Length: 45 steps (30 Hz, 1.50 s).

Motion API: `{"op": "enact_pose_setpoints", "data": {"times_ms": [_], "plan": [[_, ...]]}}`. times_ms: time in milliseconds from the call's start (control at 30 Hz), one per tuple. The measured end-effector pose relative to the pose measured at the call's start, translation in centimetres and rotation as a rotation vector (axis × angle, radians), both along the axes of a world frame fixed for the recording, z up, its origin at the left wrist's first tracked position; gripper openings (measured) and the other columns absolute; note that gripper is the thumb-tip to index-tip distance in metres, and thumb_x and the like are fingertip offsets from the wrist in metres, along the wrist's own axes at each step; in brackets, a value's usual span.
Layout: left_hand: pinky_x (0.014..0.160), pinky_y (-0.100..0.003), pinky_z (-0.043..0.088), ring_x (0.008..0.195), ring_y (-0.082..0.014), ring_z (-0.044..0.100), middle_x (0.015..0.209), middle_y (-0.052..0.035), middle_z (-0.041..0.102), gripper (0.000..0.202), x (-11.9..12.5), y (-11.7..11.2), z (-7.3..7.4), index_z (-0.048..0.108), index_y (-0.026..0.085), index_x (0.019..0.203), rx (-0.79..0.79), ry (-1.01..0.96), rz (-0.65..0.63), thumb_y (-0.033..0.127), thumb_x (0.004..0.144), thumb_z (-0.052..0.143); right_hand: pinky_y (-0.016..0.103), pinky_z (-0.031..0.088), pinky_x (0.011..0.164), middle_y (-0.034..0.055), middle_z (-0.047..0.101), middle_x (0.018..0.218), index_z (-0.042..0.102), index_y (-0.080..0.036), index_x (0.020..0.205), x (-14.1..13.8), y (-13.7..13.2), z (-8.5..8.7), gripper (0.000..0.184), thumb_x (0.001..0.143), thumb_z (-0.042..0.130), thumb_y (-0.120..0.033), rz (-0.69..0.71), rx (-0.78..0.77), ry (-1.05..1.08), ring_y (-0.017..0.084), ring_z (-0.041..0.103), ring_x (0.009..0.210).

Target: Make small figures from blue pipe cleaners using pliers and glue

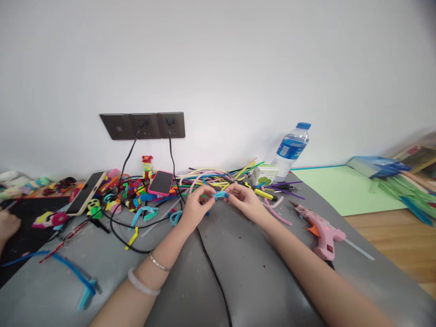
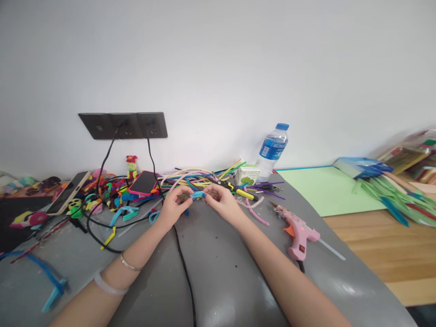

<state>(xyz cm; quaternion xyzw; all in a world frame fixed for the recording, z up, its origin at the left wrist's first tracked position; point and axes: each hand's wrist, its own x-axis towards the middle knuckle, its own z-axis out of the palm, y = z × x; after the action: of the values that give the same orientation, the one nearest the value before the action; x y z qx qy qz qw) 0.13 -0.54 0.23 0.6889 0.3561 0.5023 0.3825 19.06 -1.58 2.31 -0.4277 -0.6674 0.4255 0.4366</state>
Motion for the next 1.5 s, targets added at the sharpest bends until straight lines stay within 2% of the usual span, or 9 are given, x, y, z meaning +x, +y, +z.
{"op": "enact_pose_setpoints", "data": {"times_ms": [967,1300,1500], "plan": [[0.059,-0.021,0.047,0.080,-0.0152,0.063,0.090,-0.0042,0.066,0.012,-0.18,0.24,-0.18,0.063,0.018,0.087,0.000,0.007,0.000,0.016,0.077,0.059,0.027,0.046,0.059,0.0018,0.064,0.071,0.058,-0.019,0.086,-0.16,-0.11,-0.18,0.020,0.081,0.060,-0.038,-0.010,-0.011,-0.019,0.015,0.058,0.062],[0.058,-0.021,0.046,0.079,-0.0148,0.062,0.088,-0.0037,0.065,0.011,-0.19,0.10,0.25,0.063,0.018,0.086,-0.012,0.011,-0.010,0.015,0.077,0.058,0.027,0.045,0.059,0.0013,0.064,0.070,0.058,-0.018,0.086,-0.10,-0.17,-0.20,0.016,0.082,0.059,-0.034,-0.022,0.006,-0.036,0.015,0.058,0.062],[0.057,-0.020,0.045,0.076,-0.0148,0.061,0.082,-0.0032,0.063,0.009,-0.31,0.27,-0.22,0.063,0.017,0.085,-0.043,0.028,-0.018,0.015,0.077,0.060,0.027,0.045,0.059,0.0012,0.063,0.069,0.058,-0.018,0.085,-0.05,-0.08,-0.34,0.015,0.081,0.058,-0.033,-0.014,0.008,-0.044,0.015,0.058,0.062]]}}
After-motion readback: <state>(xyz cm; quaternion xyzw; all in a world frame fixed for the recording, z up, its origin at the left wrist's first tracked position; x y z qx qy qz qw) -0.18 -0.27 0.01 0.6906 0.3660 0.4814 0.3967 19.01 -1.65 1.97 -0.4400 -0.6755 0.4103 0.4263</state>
